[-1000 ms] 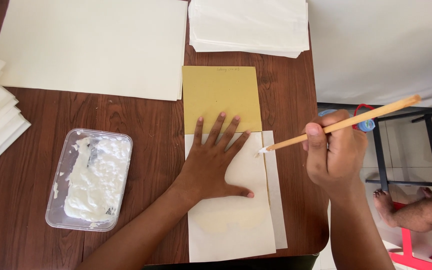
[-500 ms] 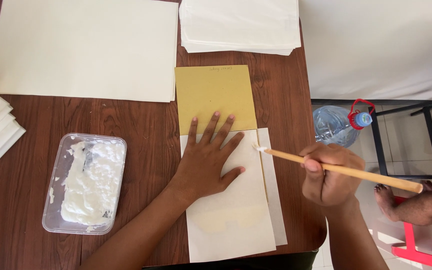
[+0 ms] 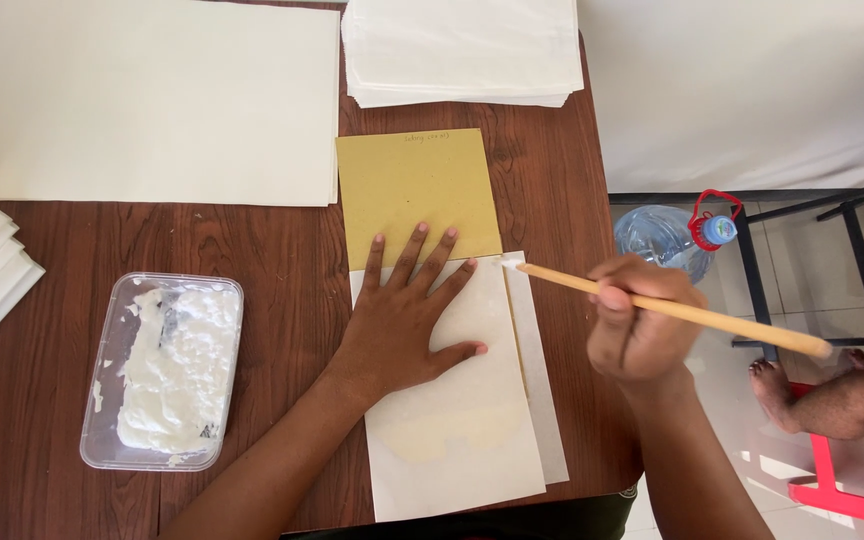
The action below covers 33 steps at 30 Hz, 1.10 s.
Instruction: Manually assembling a paper bag by folding paper around a template and applying glue with a brush.
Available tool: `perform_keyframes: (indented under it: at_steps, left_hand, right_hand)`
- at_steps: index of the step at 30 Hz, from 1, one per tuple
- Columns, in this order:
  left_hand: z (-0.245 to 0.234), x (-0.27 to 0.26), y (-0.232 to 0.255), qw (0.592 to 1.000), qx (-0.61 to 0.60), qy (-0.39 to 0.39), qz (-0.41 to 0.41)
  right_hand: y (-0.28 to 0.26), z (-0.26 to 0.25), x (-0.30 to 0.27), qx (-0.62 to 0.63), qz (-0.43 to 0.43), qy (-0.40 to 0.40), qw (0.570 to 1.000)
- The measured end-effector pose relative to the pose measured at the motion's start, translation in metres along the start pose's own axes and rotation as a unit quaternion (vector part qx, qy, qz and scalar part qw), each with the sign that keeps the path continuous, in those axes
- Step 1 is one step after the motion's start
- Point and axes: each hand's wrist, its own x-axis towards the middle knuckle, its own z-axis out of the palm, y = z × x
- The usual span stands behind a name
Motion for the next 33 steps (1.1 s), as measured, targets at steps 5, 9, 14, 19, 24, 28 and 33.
perform_keyframes:
  at_steps: [5,9,14,19,24,28,33]
  left_hand:
    - [-0.004,-0.001,0.001,1.000,0.018,-0.013,-0.005]
    - [-0.007,-0.002,0.003,1.000,0.024,-0.009,-0.001]
    - [-0.012,-0.005,0.005,1.000,0.025,0.003,-0.001]
    - [-0.010,-0.005,0.005,1.000,0.020,-0.006,-0.001]
    - [-0.009,-0.004,0.004,1.000,0.008,-0.015,-0.004]
    - [-0.009,-0.005,0.004,1.000,-0.005,-0.014,-0.007]
    - [-0.008,-0.004,0.004,1.000,-0.006,-0.014,-0.006]
  right_hand:
    - [-0.012,-0.003,-0.004,-0.072,-0.015,-0.030,0.997]
    - [-0.029,-0.011,0.003,-0.078,0.001,-0.057,0.995]
    - [-0.033,-0.019,0.010,-0.081,0.112,-0.080,0.987]
    - [-0.029,-0.005,0.031,-0.062,0.157,-0.128,0.977]
    - [-0.020,0.010,0.039,-0.100,0.132,-0.145,0.975]
    - [-0.009,0.008,0.027,-0.139,0.072,-0.113,0.981]
    - [-0.007,0.000,-0.001,-0.149,0.033,-0.045,0.987]
